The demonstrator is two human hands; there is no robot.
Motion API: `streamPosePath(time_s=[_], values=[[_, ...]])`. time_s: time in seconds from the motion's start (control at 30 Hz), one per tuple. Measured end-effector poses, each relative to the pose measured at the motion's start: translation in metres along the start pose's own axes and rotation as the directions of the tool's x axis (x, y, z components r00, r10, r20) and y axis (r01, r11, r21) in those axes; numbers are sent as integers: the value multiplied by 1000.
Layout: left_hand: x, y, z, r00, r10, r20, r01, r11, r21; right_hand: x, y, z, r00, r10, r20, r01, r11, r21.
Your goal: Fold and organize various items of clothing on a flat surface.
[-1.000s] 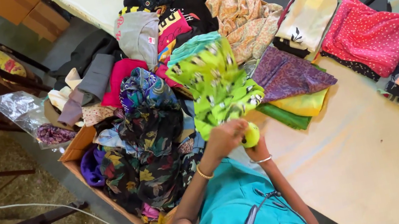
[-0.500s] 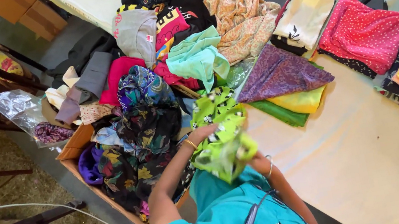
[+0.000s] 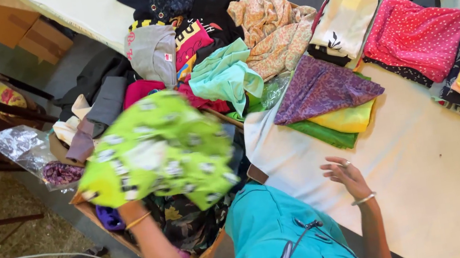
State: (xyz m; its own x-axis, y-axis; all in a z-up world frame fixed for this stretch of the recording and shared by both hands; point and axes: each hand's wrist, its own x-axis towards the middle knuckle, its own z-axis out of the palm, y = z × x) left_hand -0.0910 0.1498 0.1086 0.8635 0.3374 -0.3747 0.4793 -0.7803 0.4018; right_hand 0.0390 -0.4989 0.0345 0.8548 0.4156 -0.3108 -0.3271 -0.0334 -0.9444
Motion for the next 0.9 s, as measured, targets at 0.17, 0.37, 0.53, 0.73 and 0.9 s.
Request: streamPosePath(time_s=[0.17,0.37,0.53,0.73,0.9], values=[[16,11,7,893,-337,-299,374,924,77,-3,30,-21,975,77,-211,-65,996,63],[124,135,114,987,49,-150,-38,997,70,14,23,-2,961,-3,-276,-4,1000,-24],[195,274,135,653,576,-491,-440,817,374,7,18,14,980,-57,-190,34,992,-123],[325,277,215,504,818,-277,-366,492,790,-14,92,7,969,-96,-230,62,987,-149],[276,306,205,669,730,-140,-664,671,330,-34,91,48,955,-10,-296,-79,955,-286]])
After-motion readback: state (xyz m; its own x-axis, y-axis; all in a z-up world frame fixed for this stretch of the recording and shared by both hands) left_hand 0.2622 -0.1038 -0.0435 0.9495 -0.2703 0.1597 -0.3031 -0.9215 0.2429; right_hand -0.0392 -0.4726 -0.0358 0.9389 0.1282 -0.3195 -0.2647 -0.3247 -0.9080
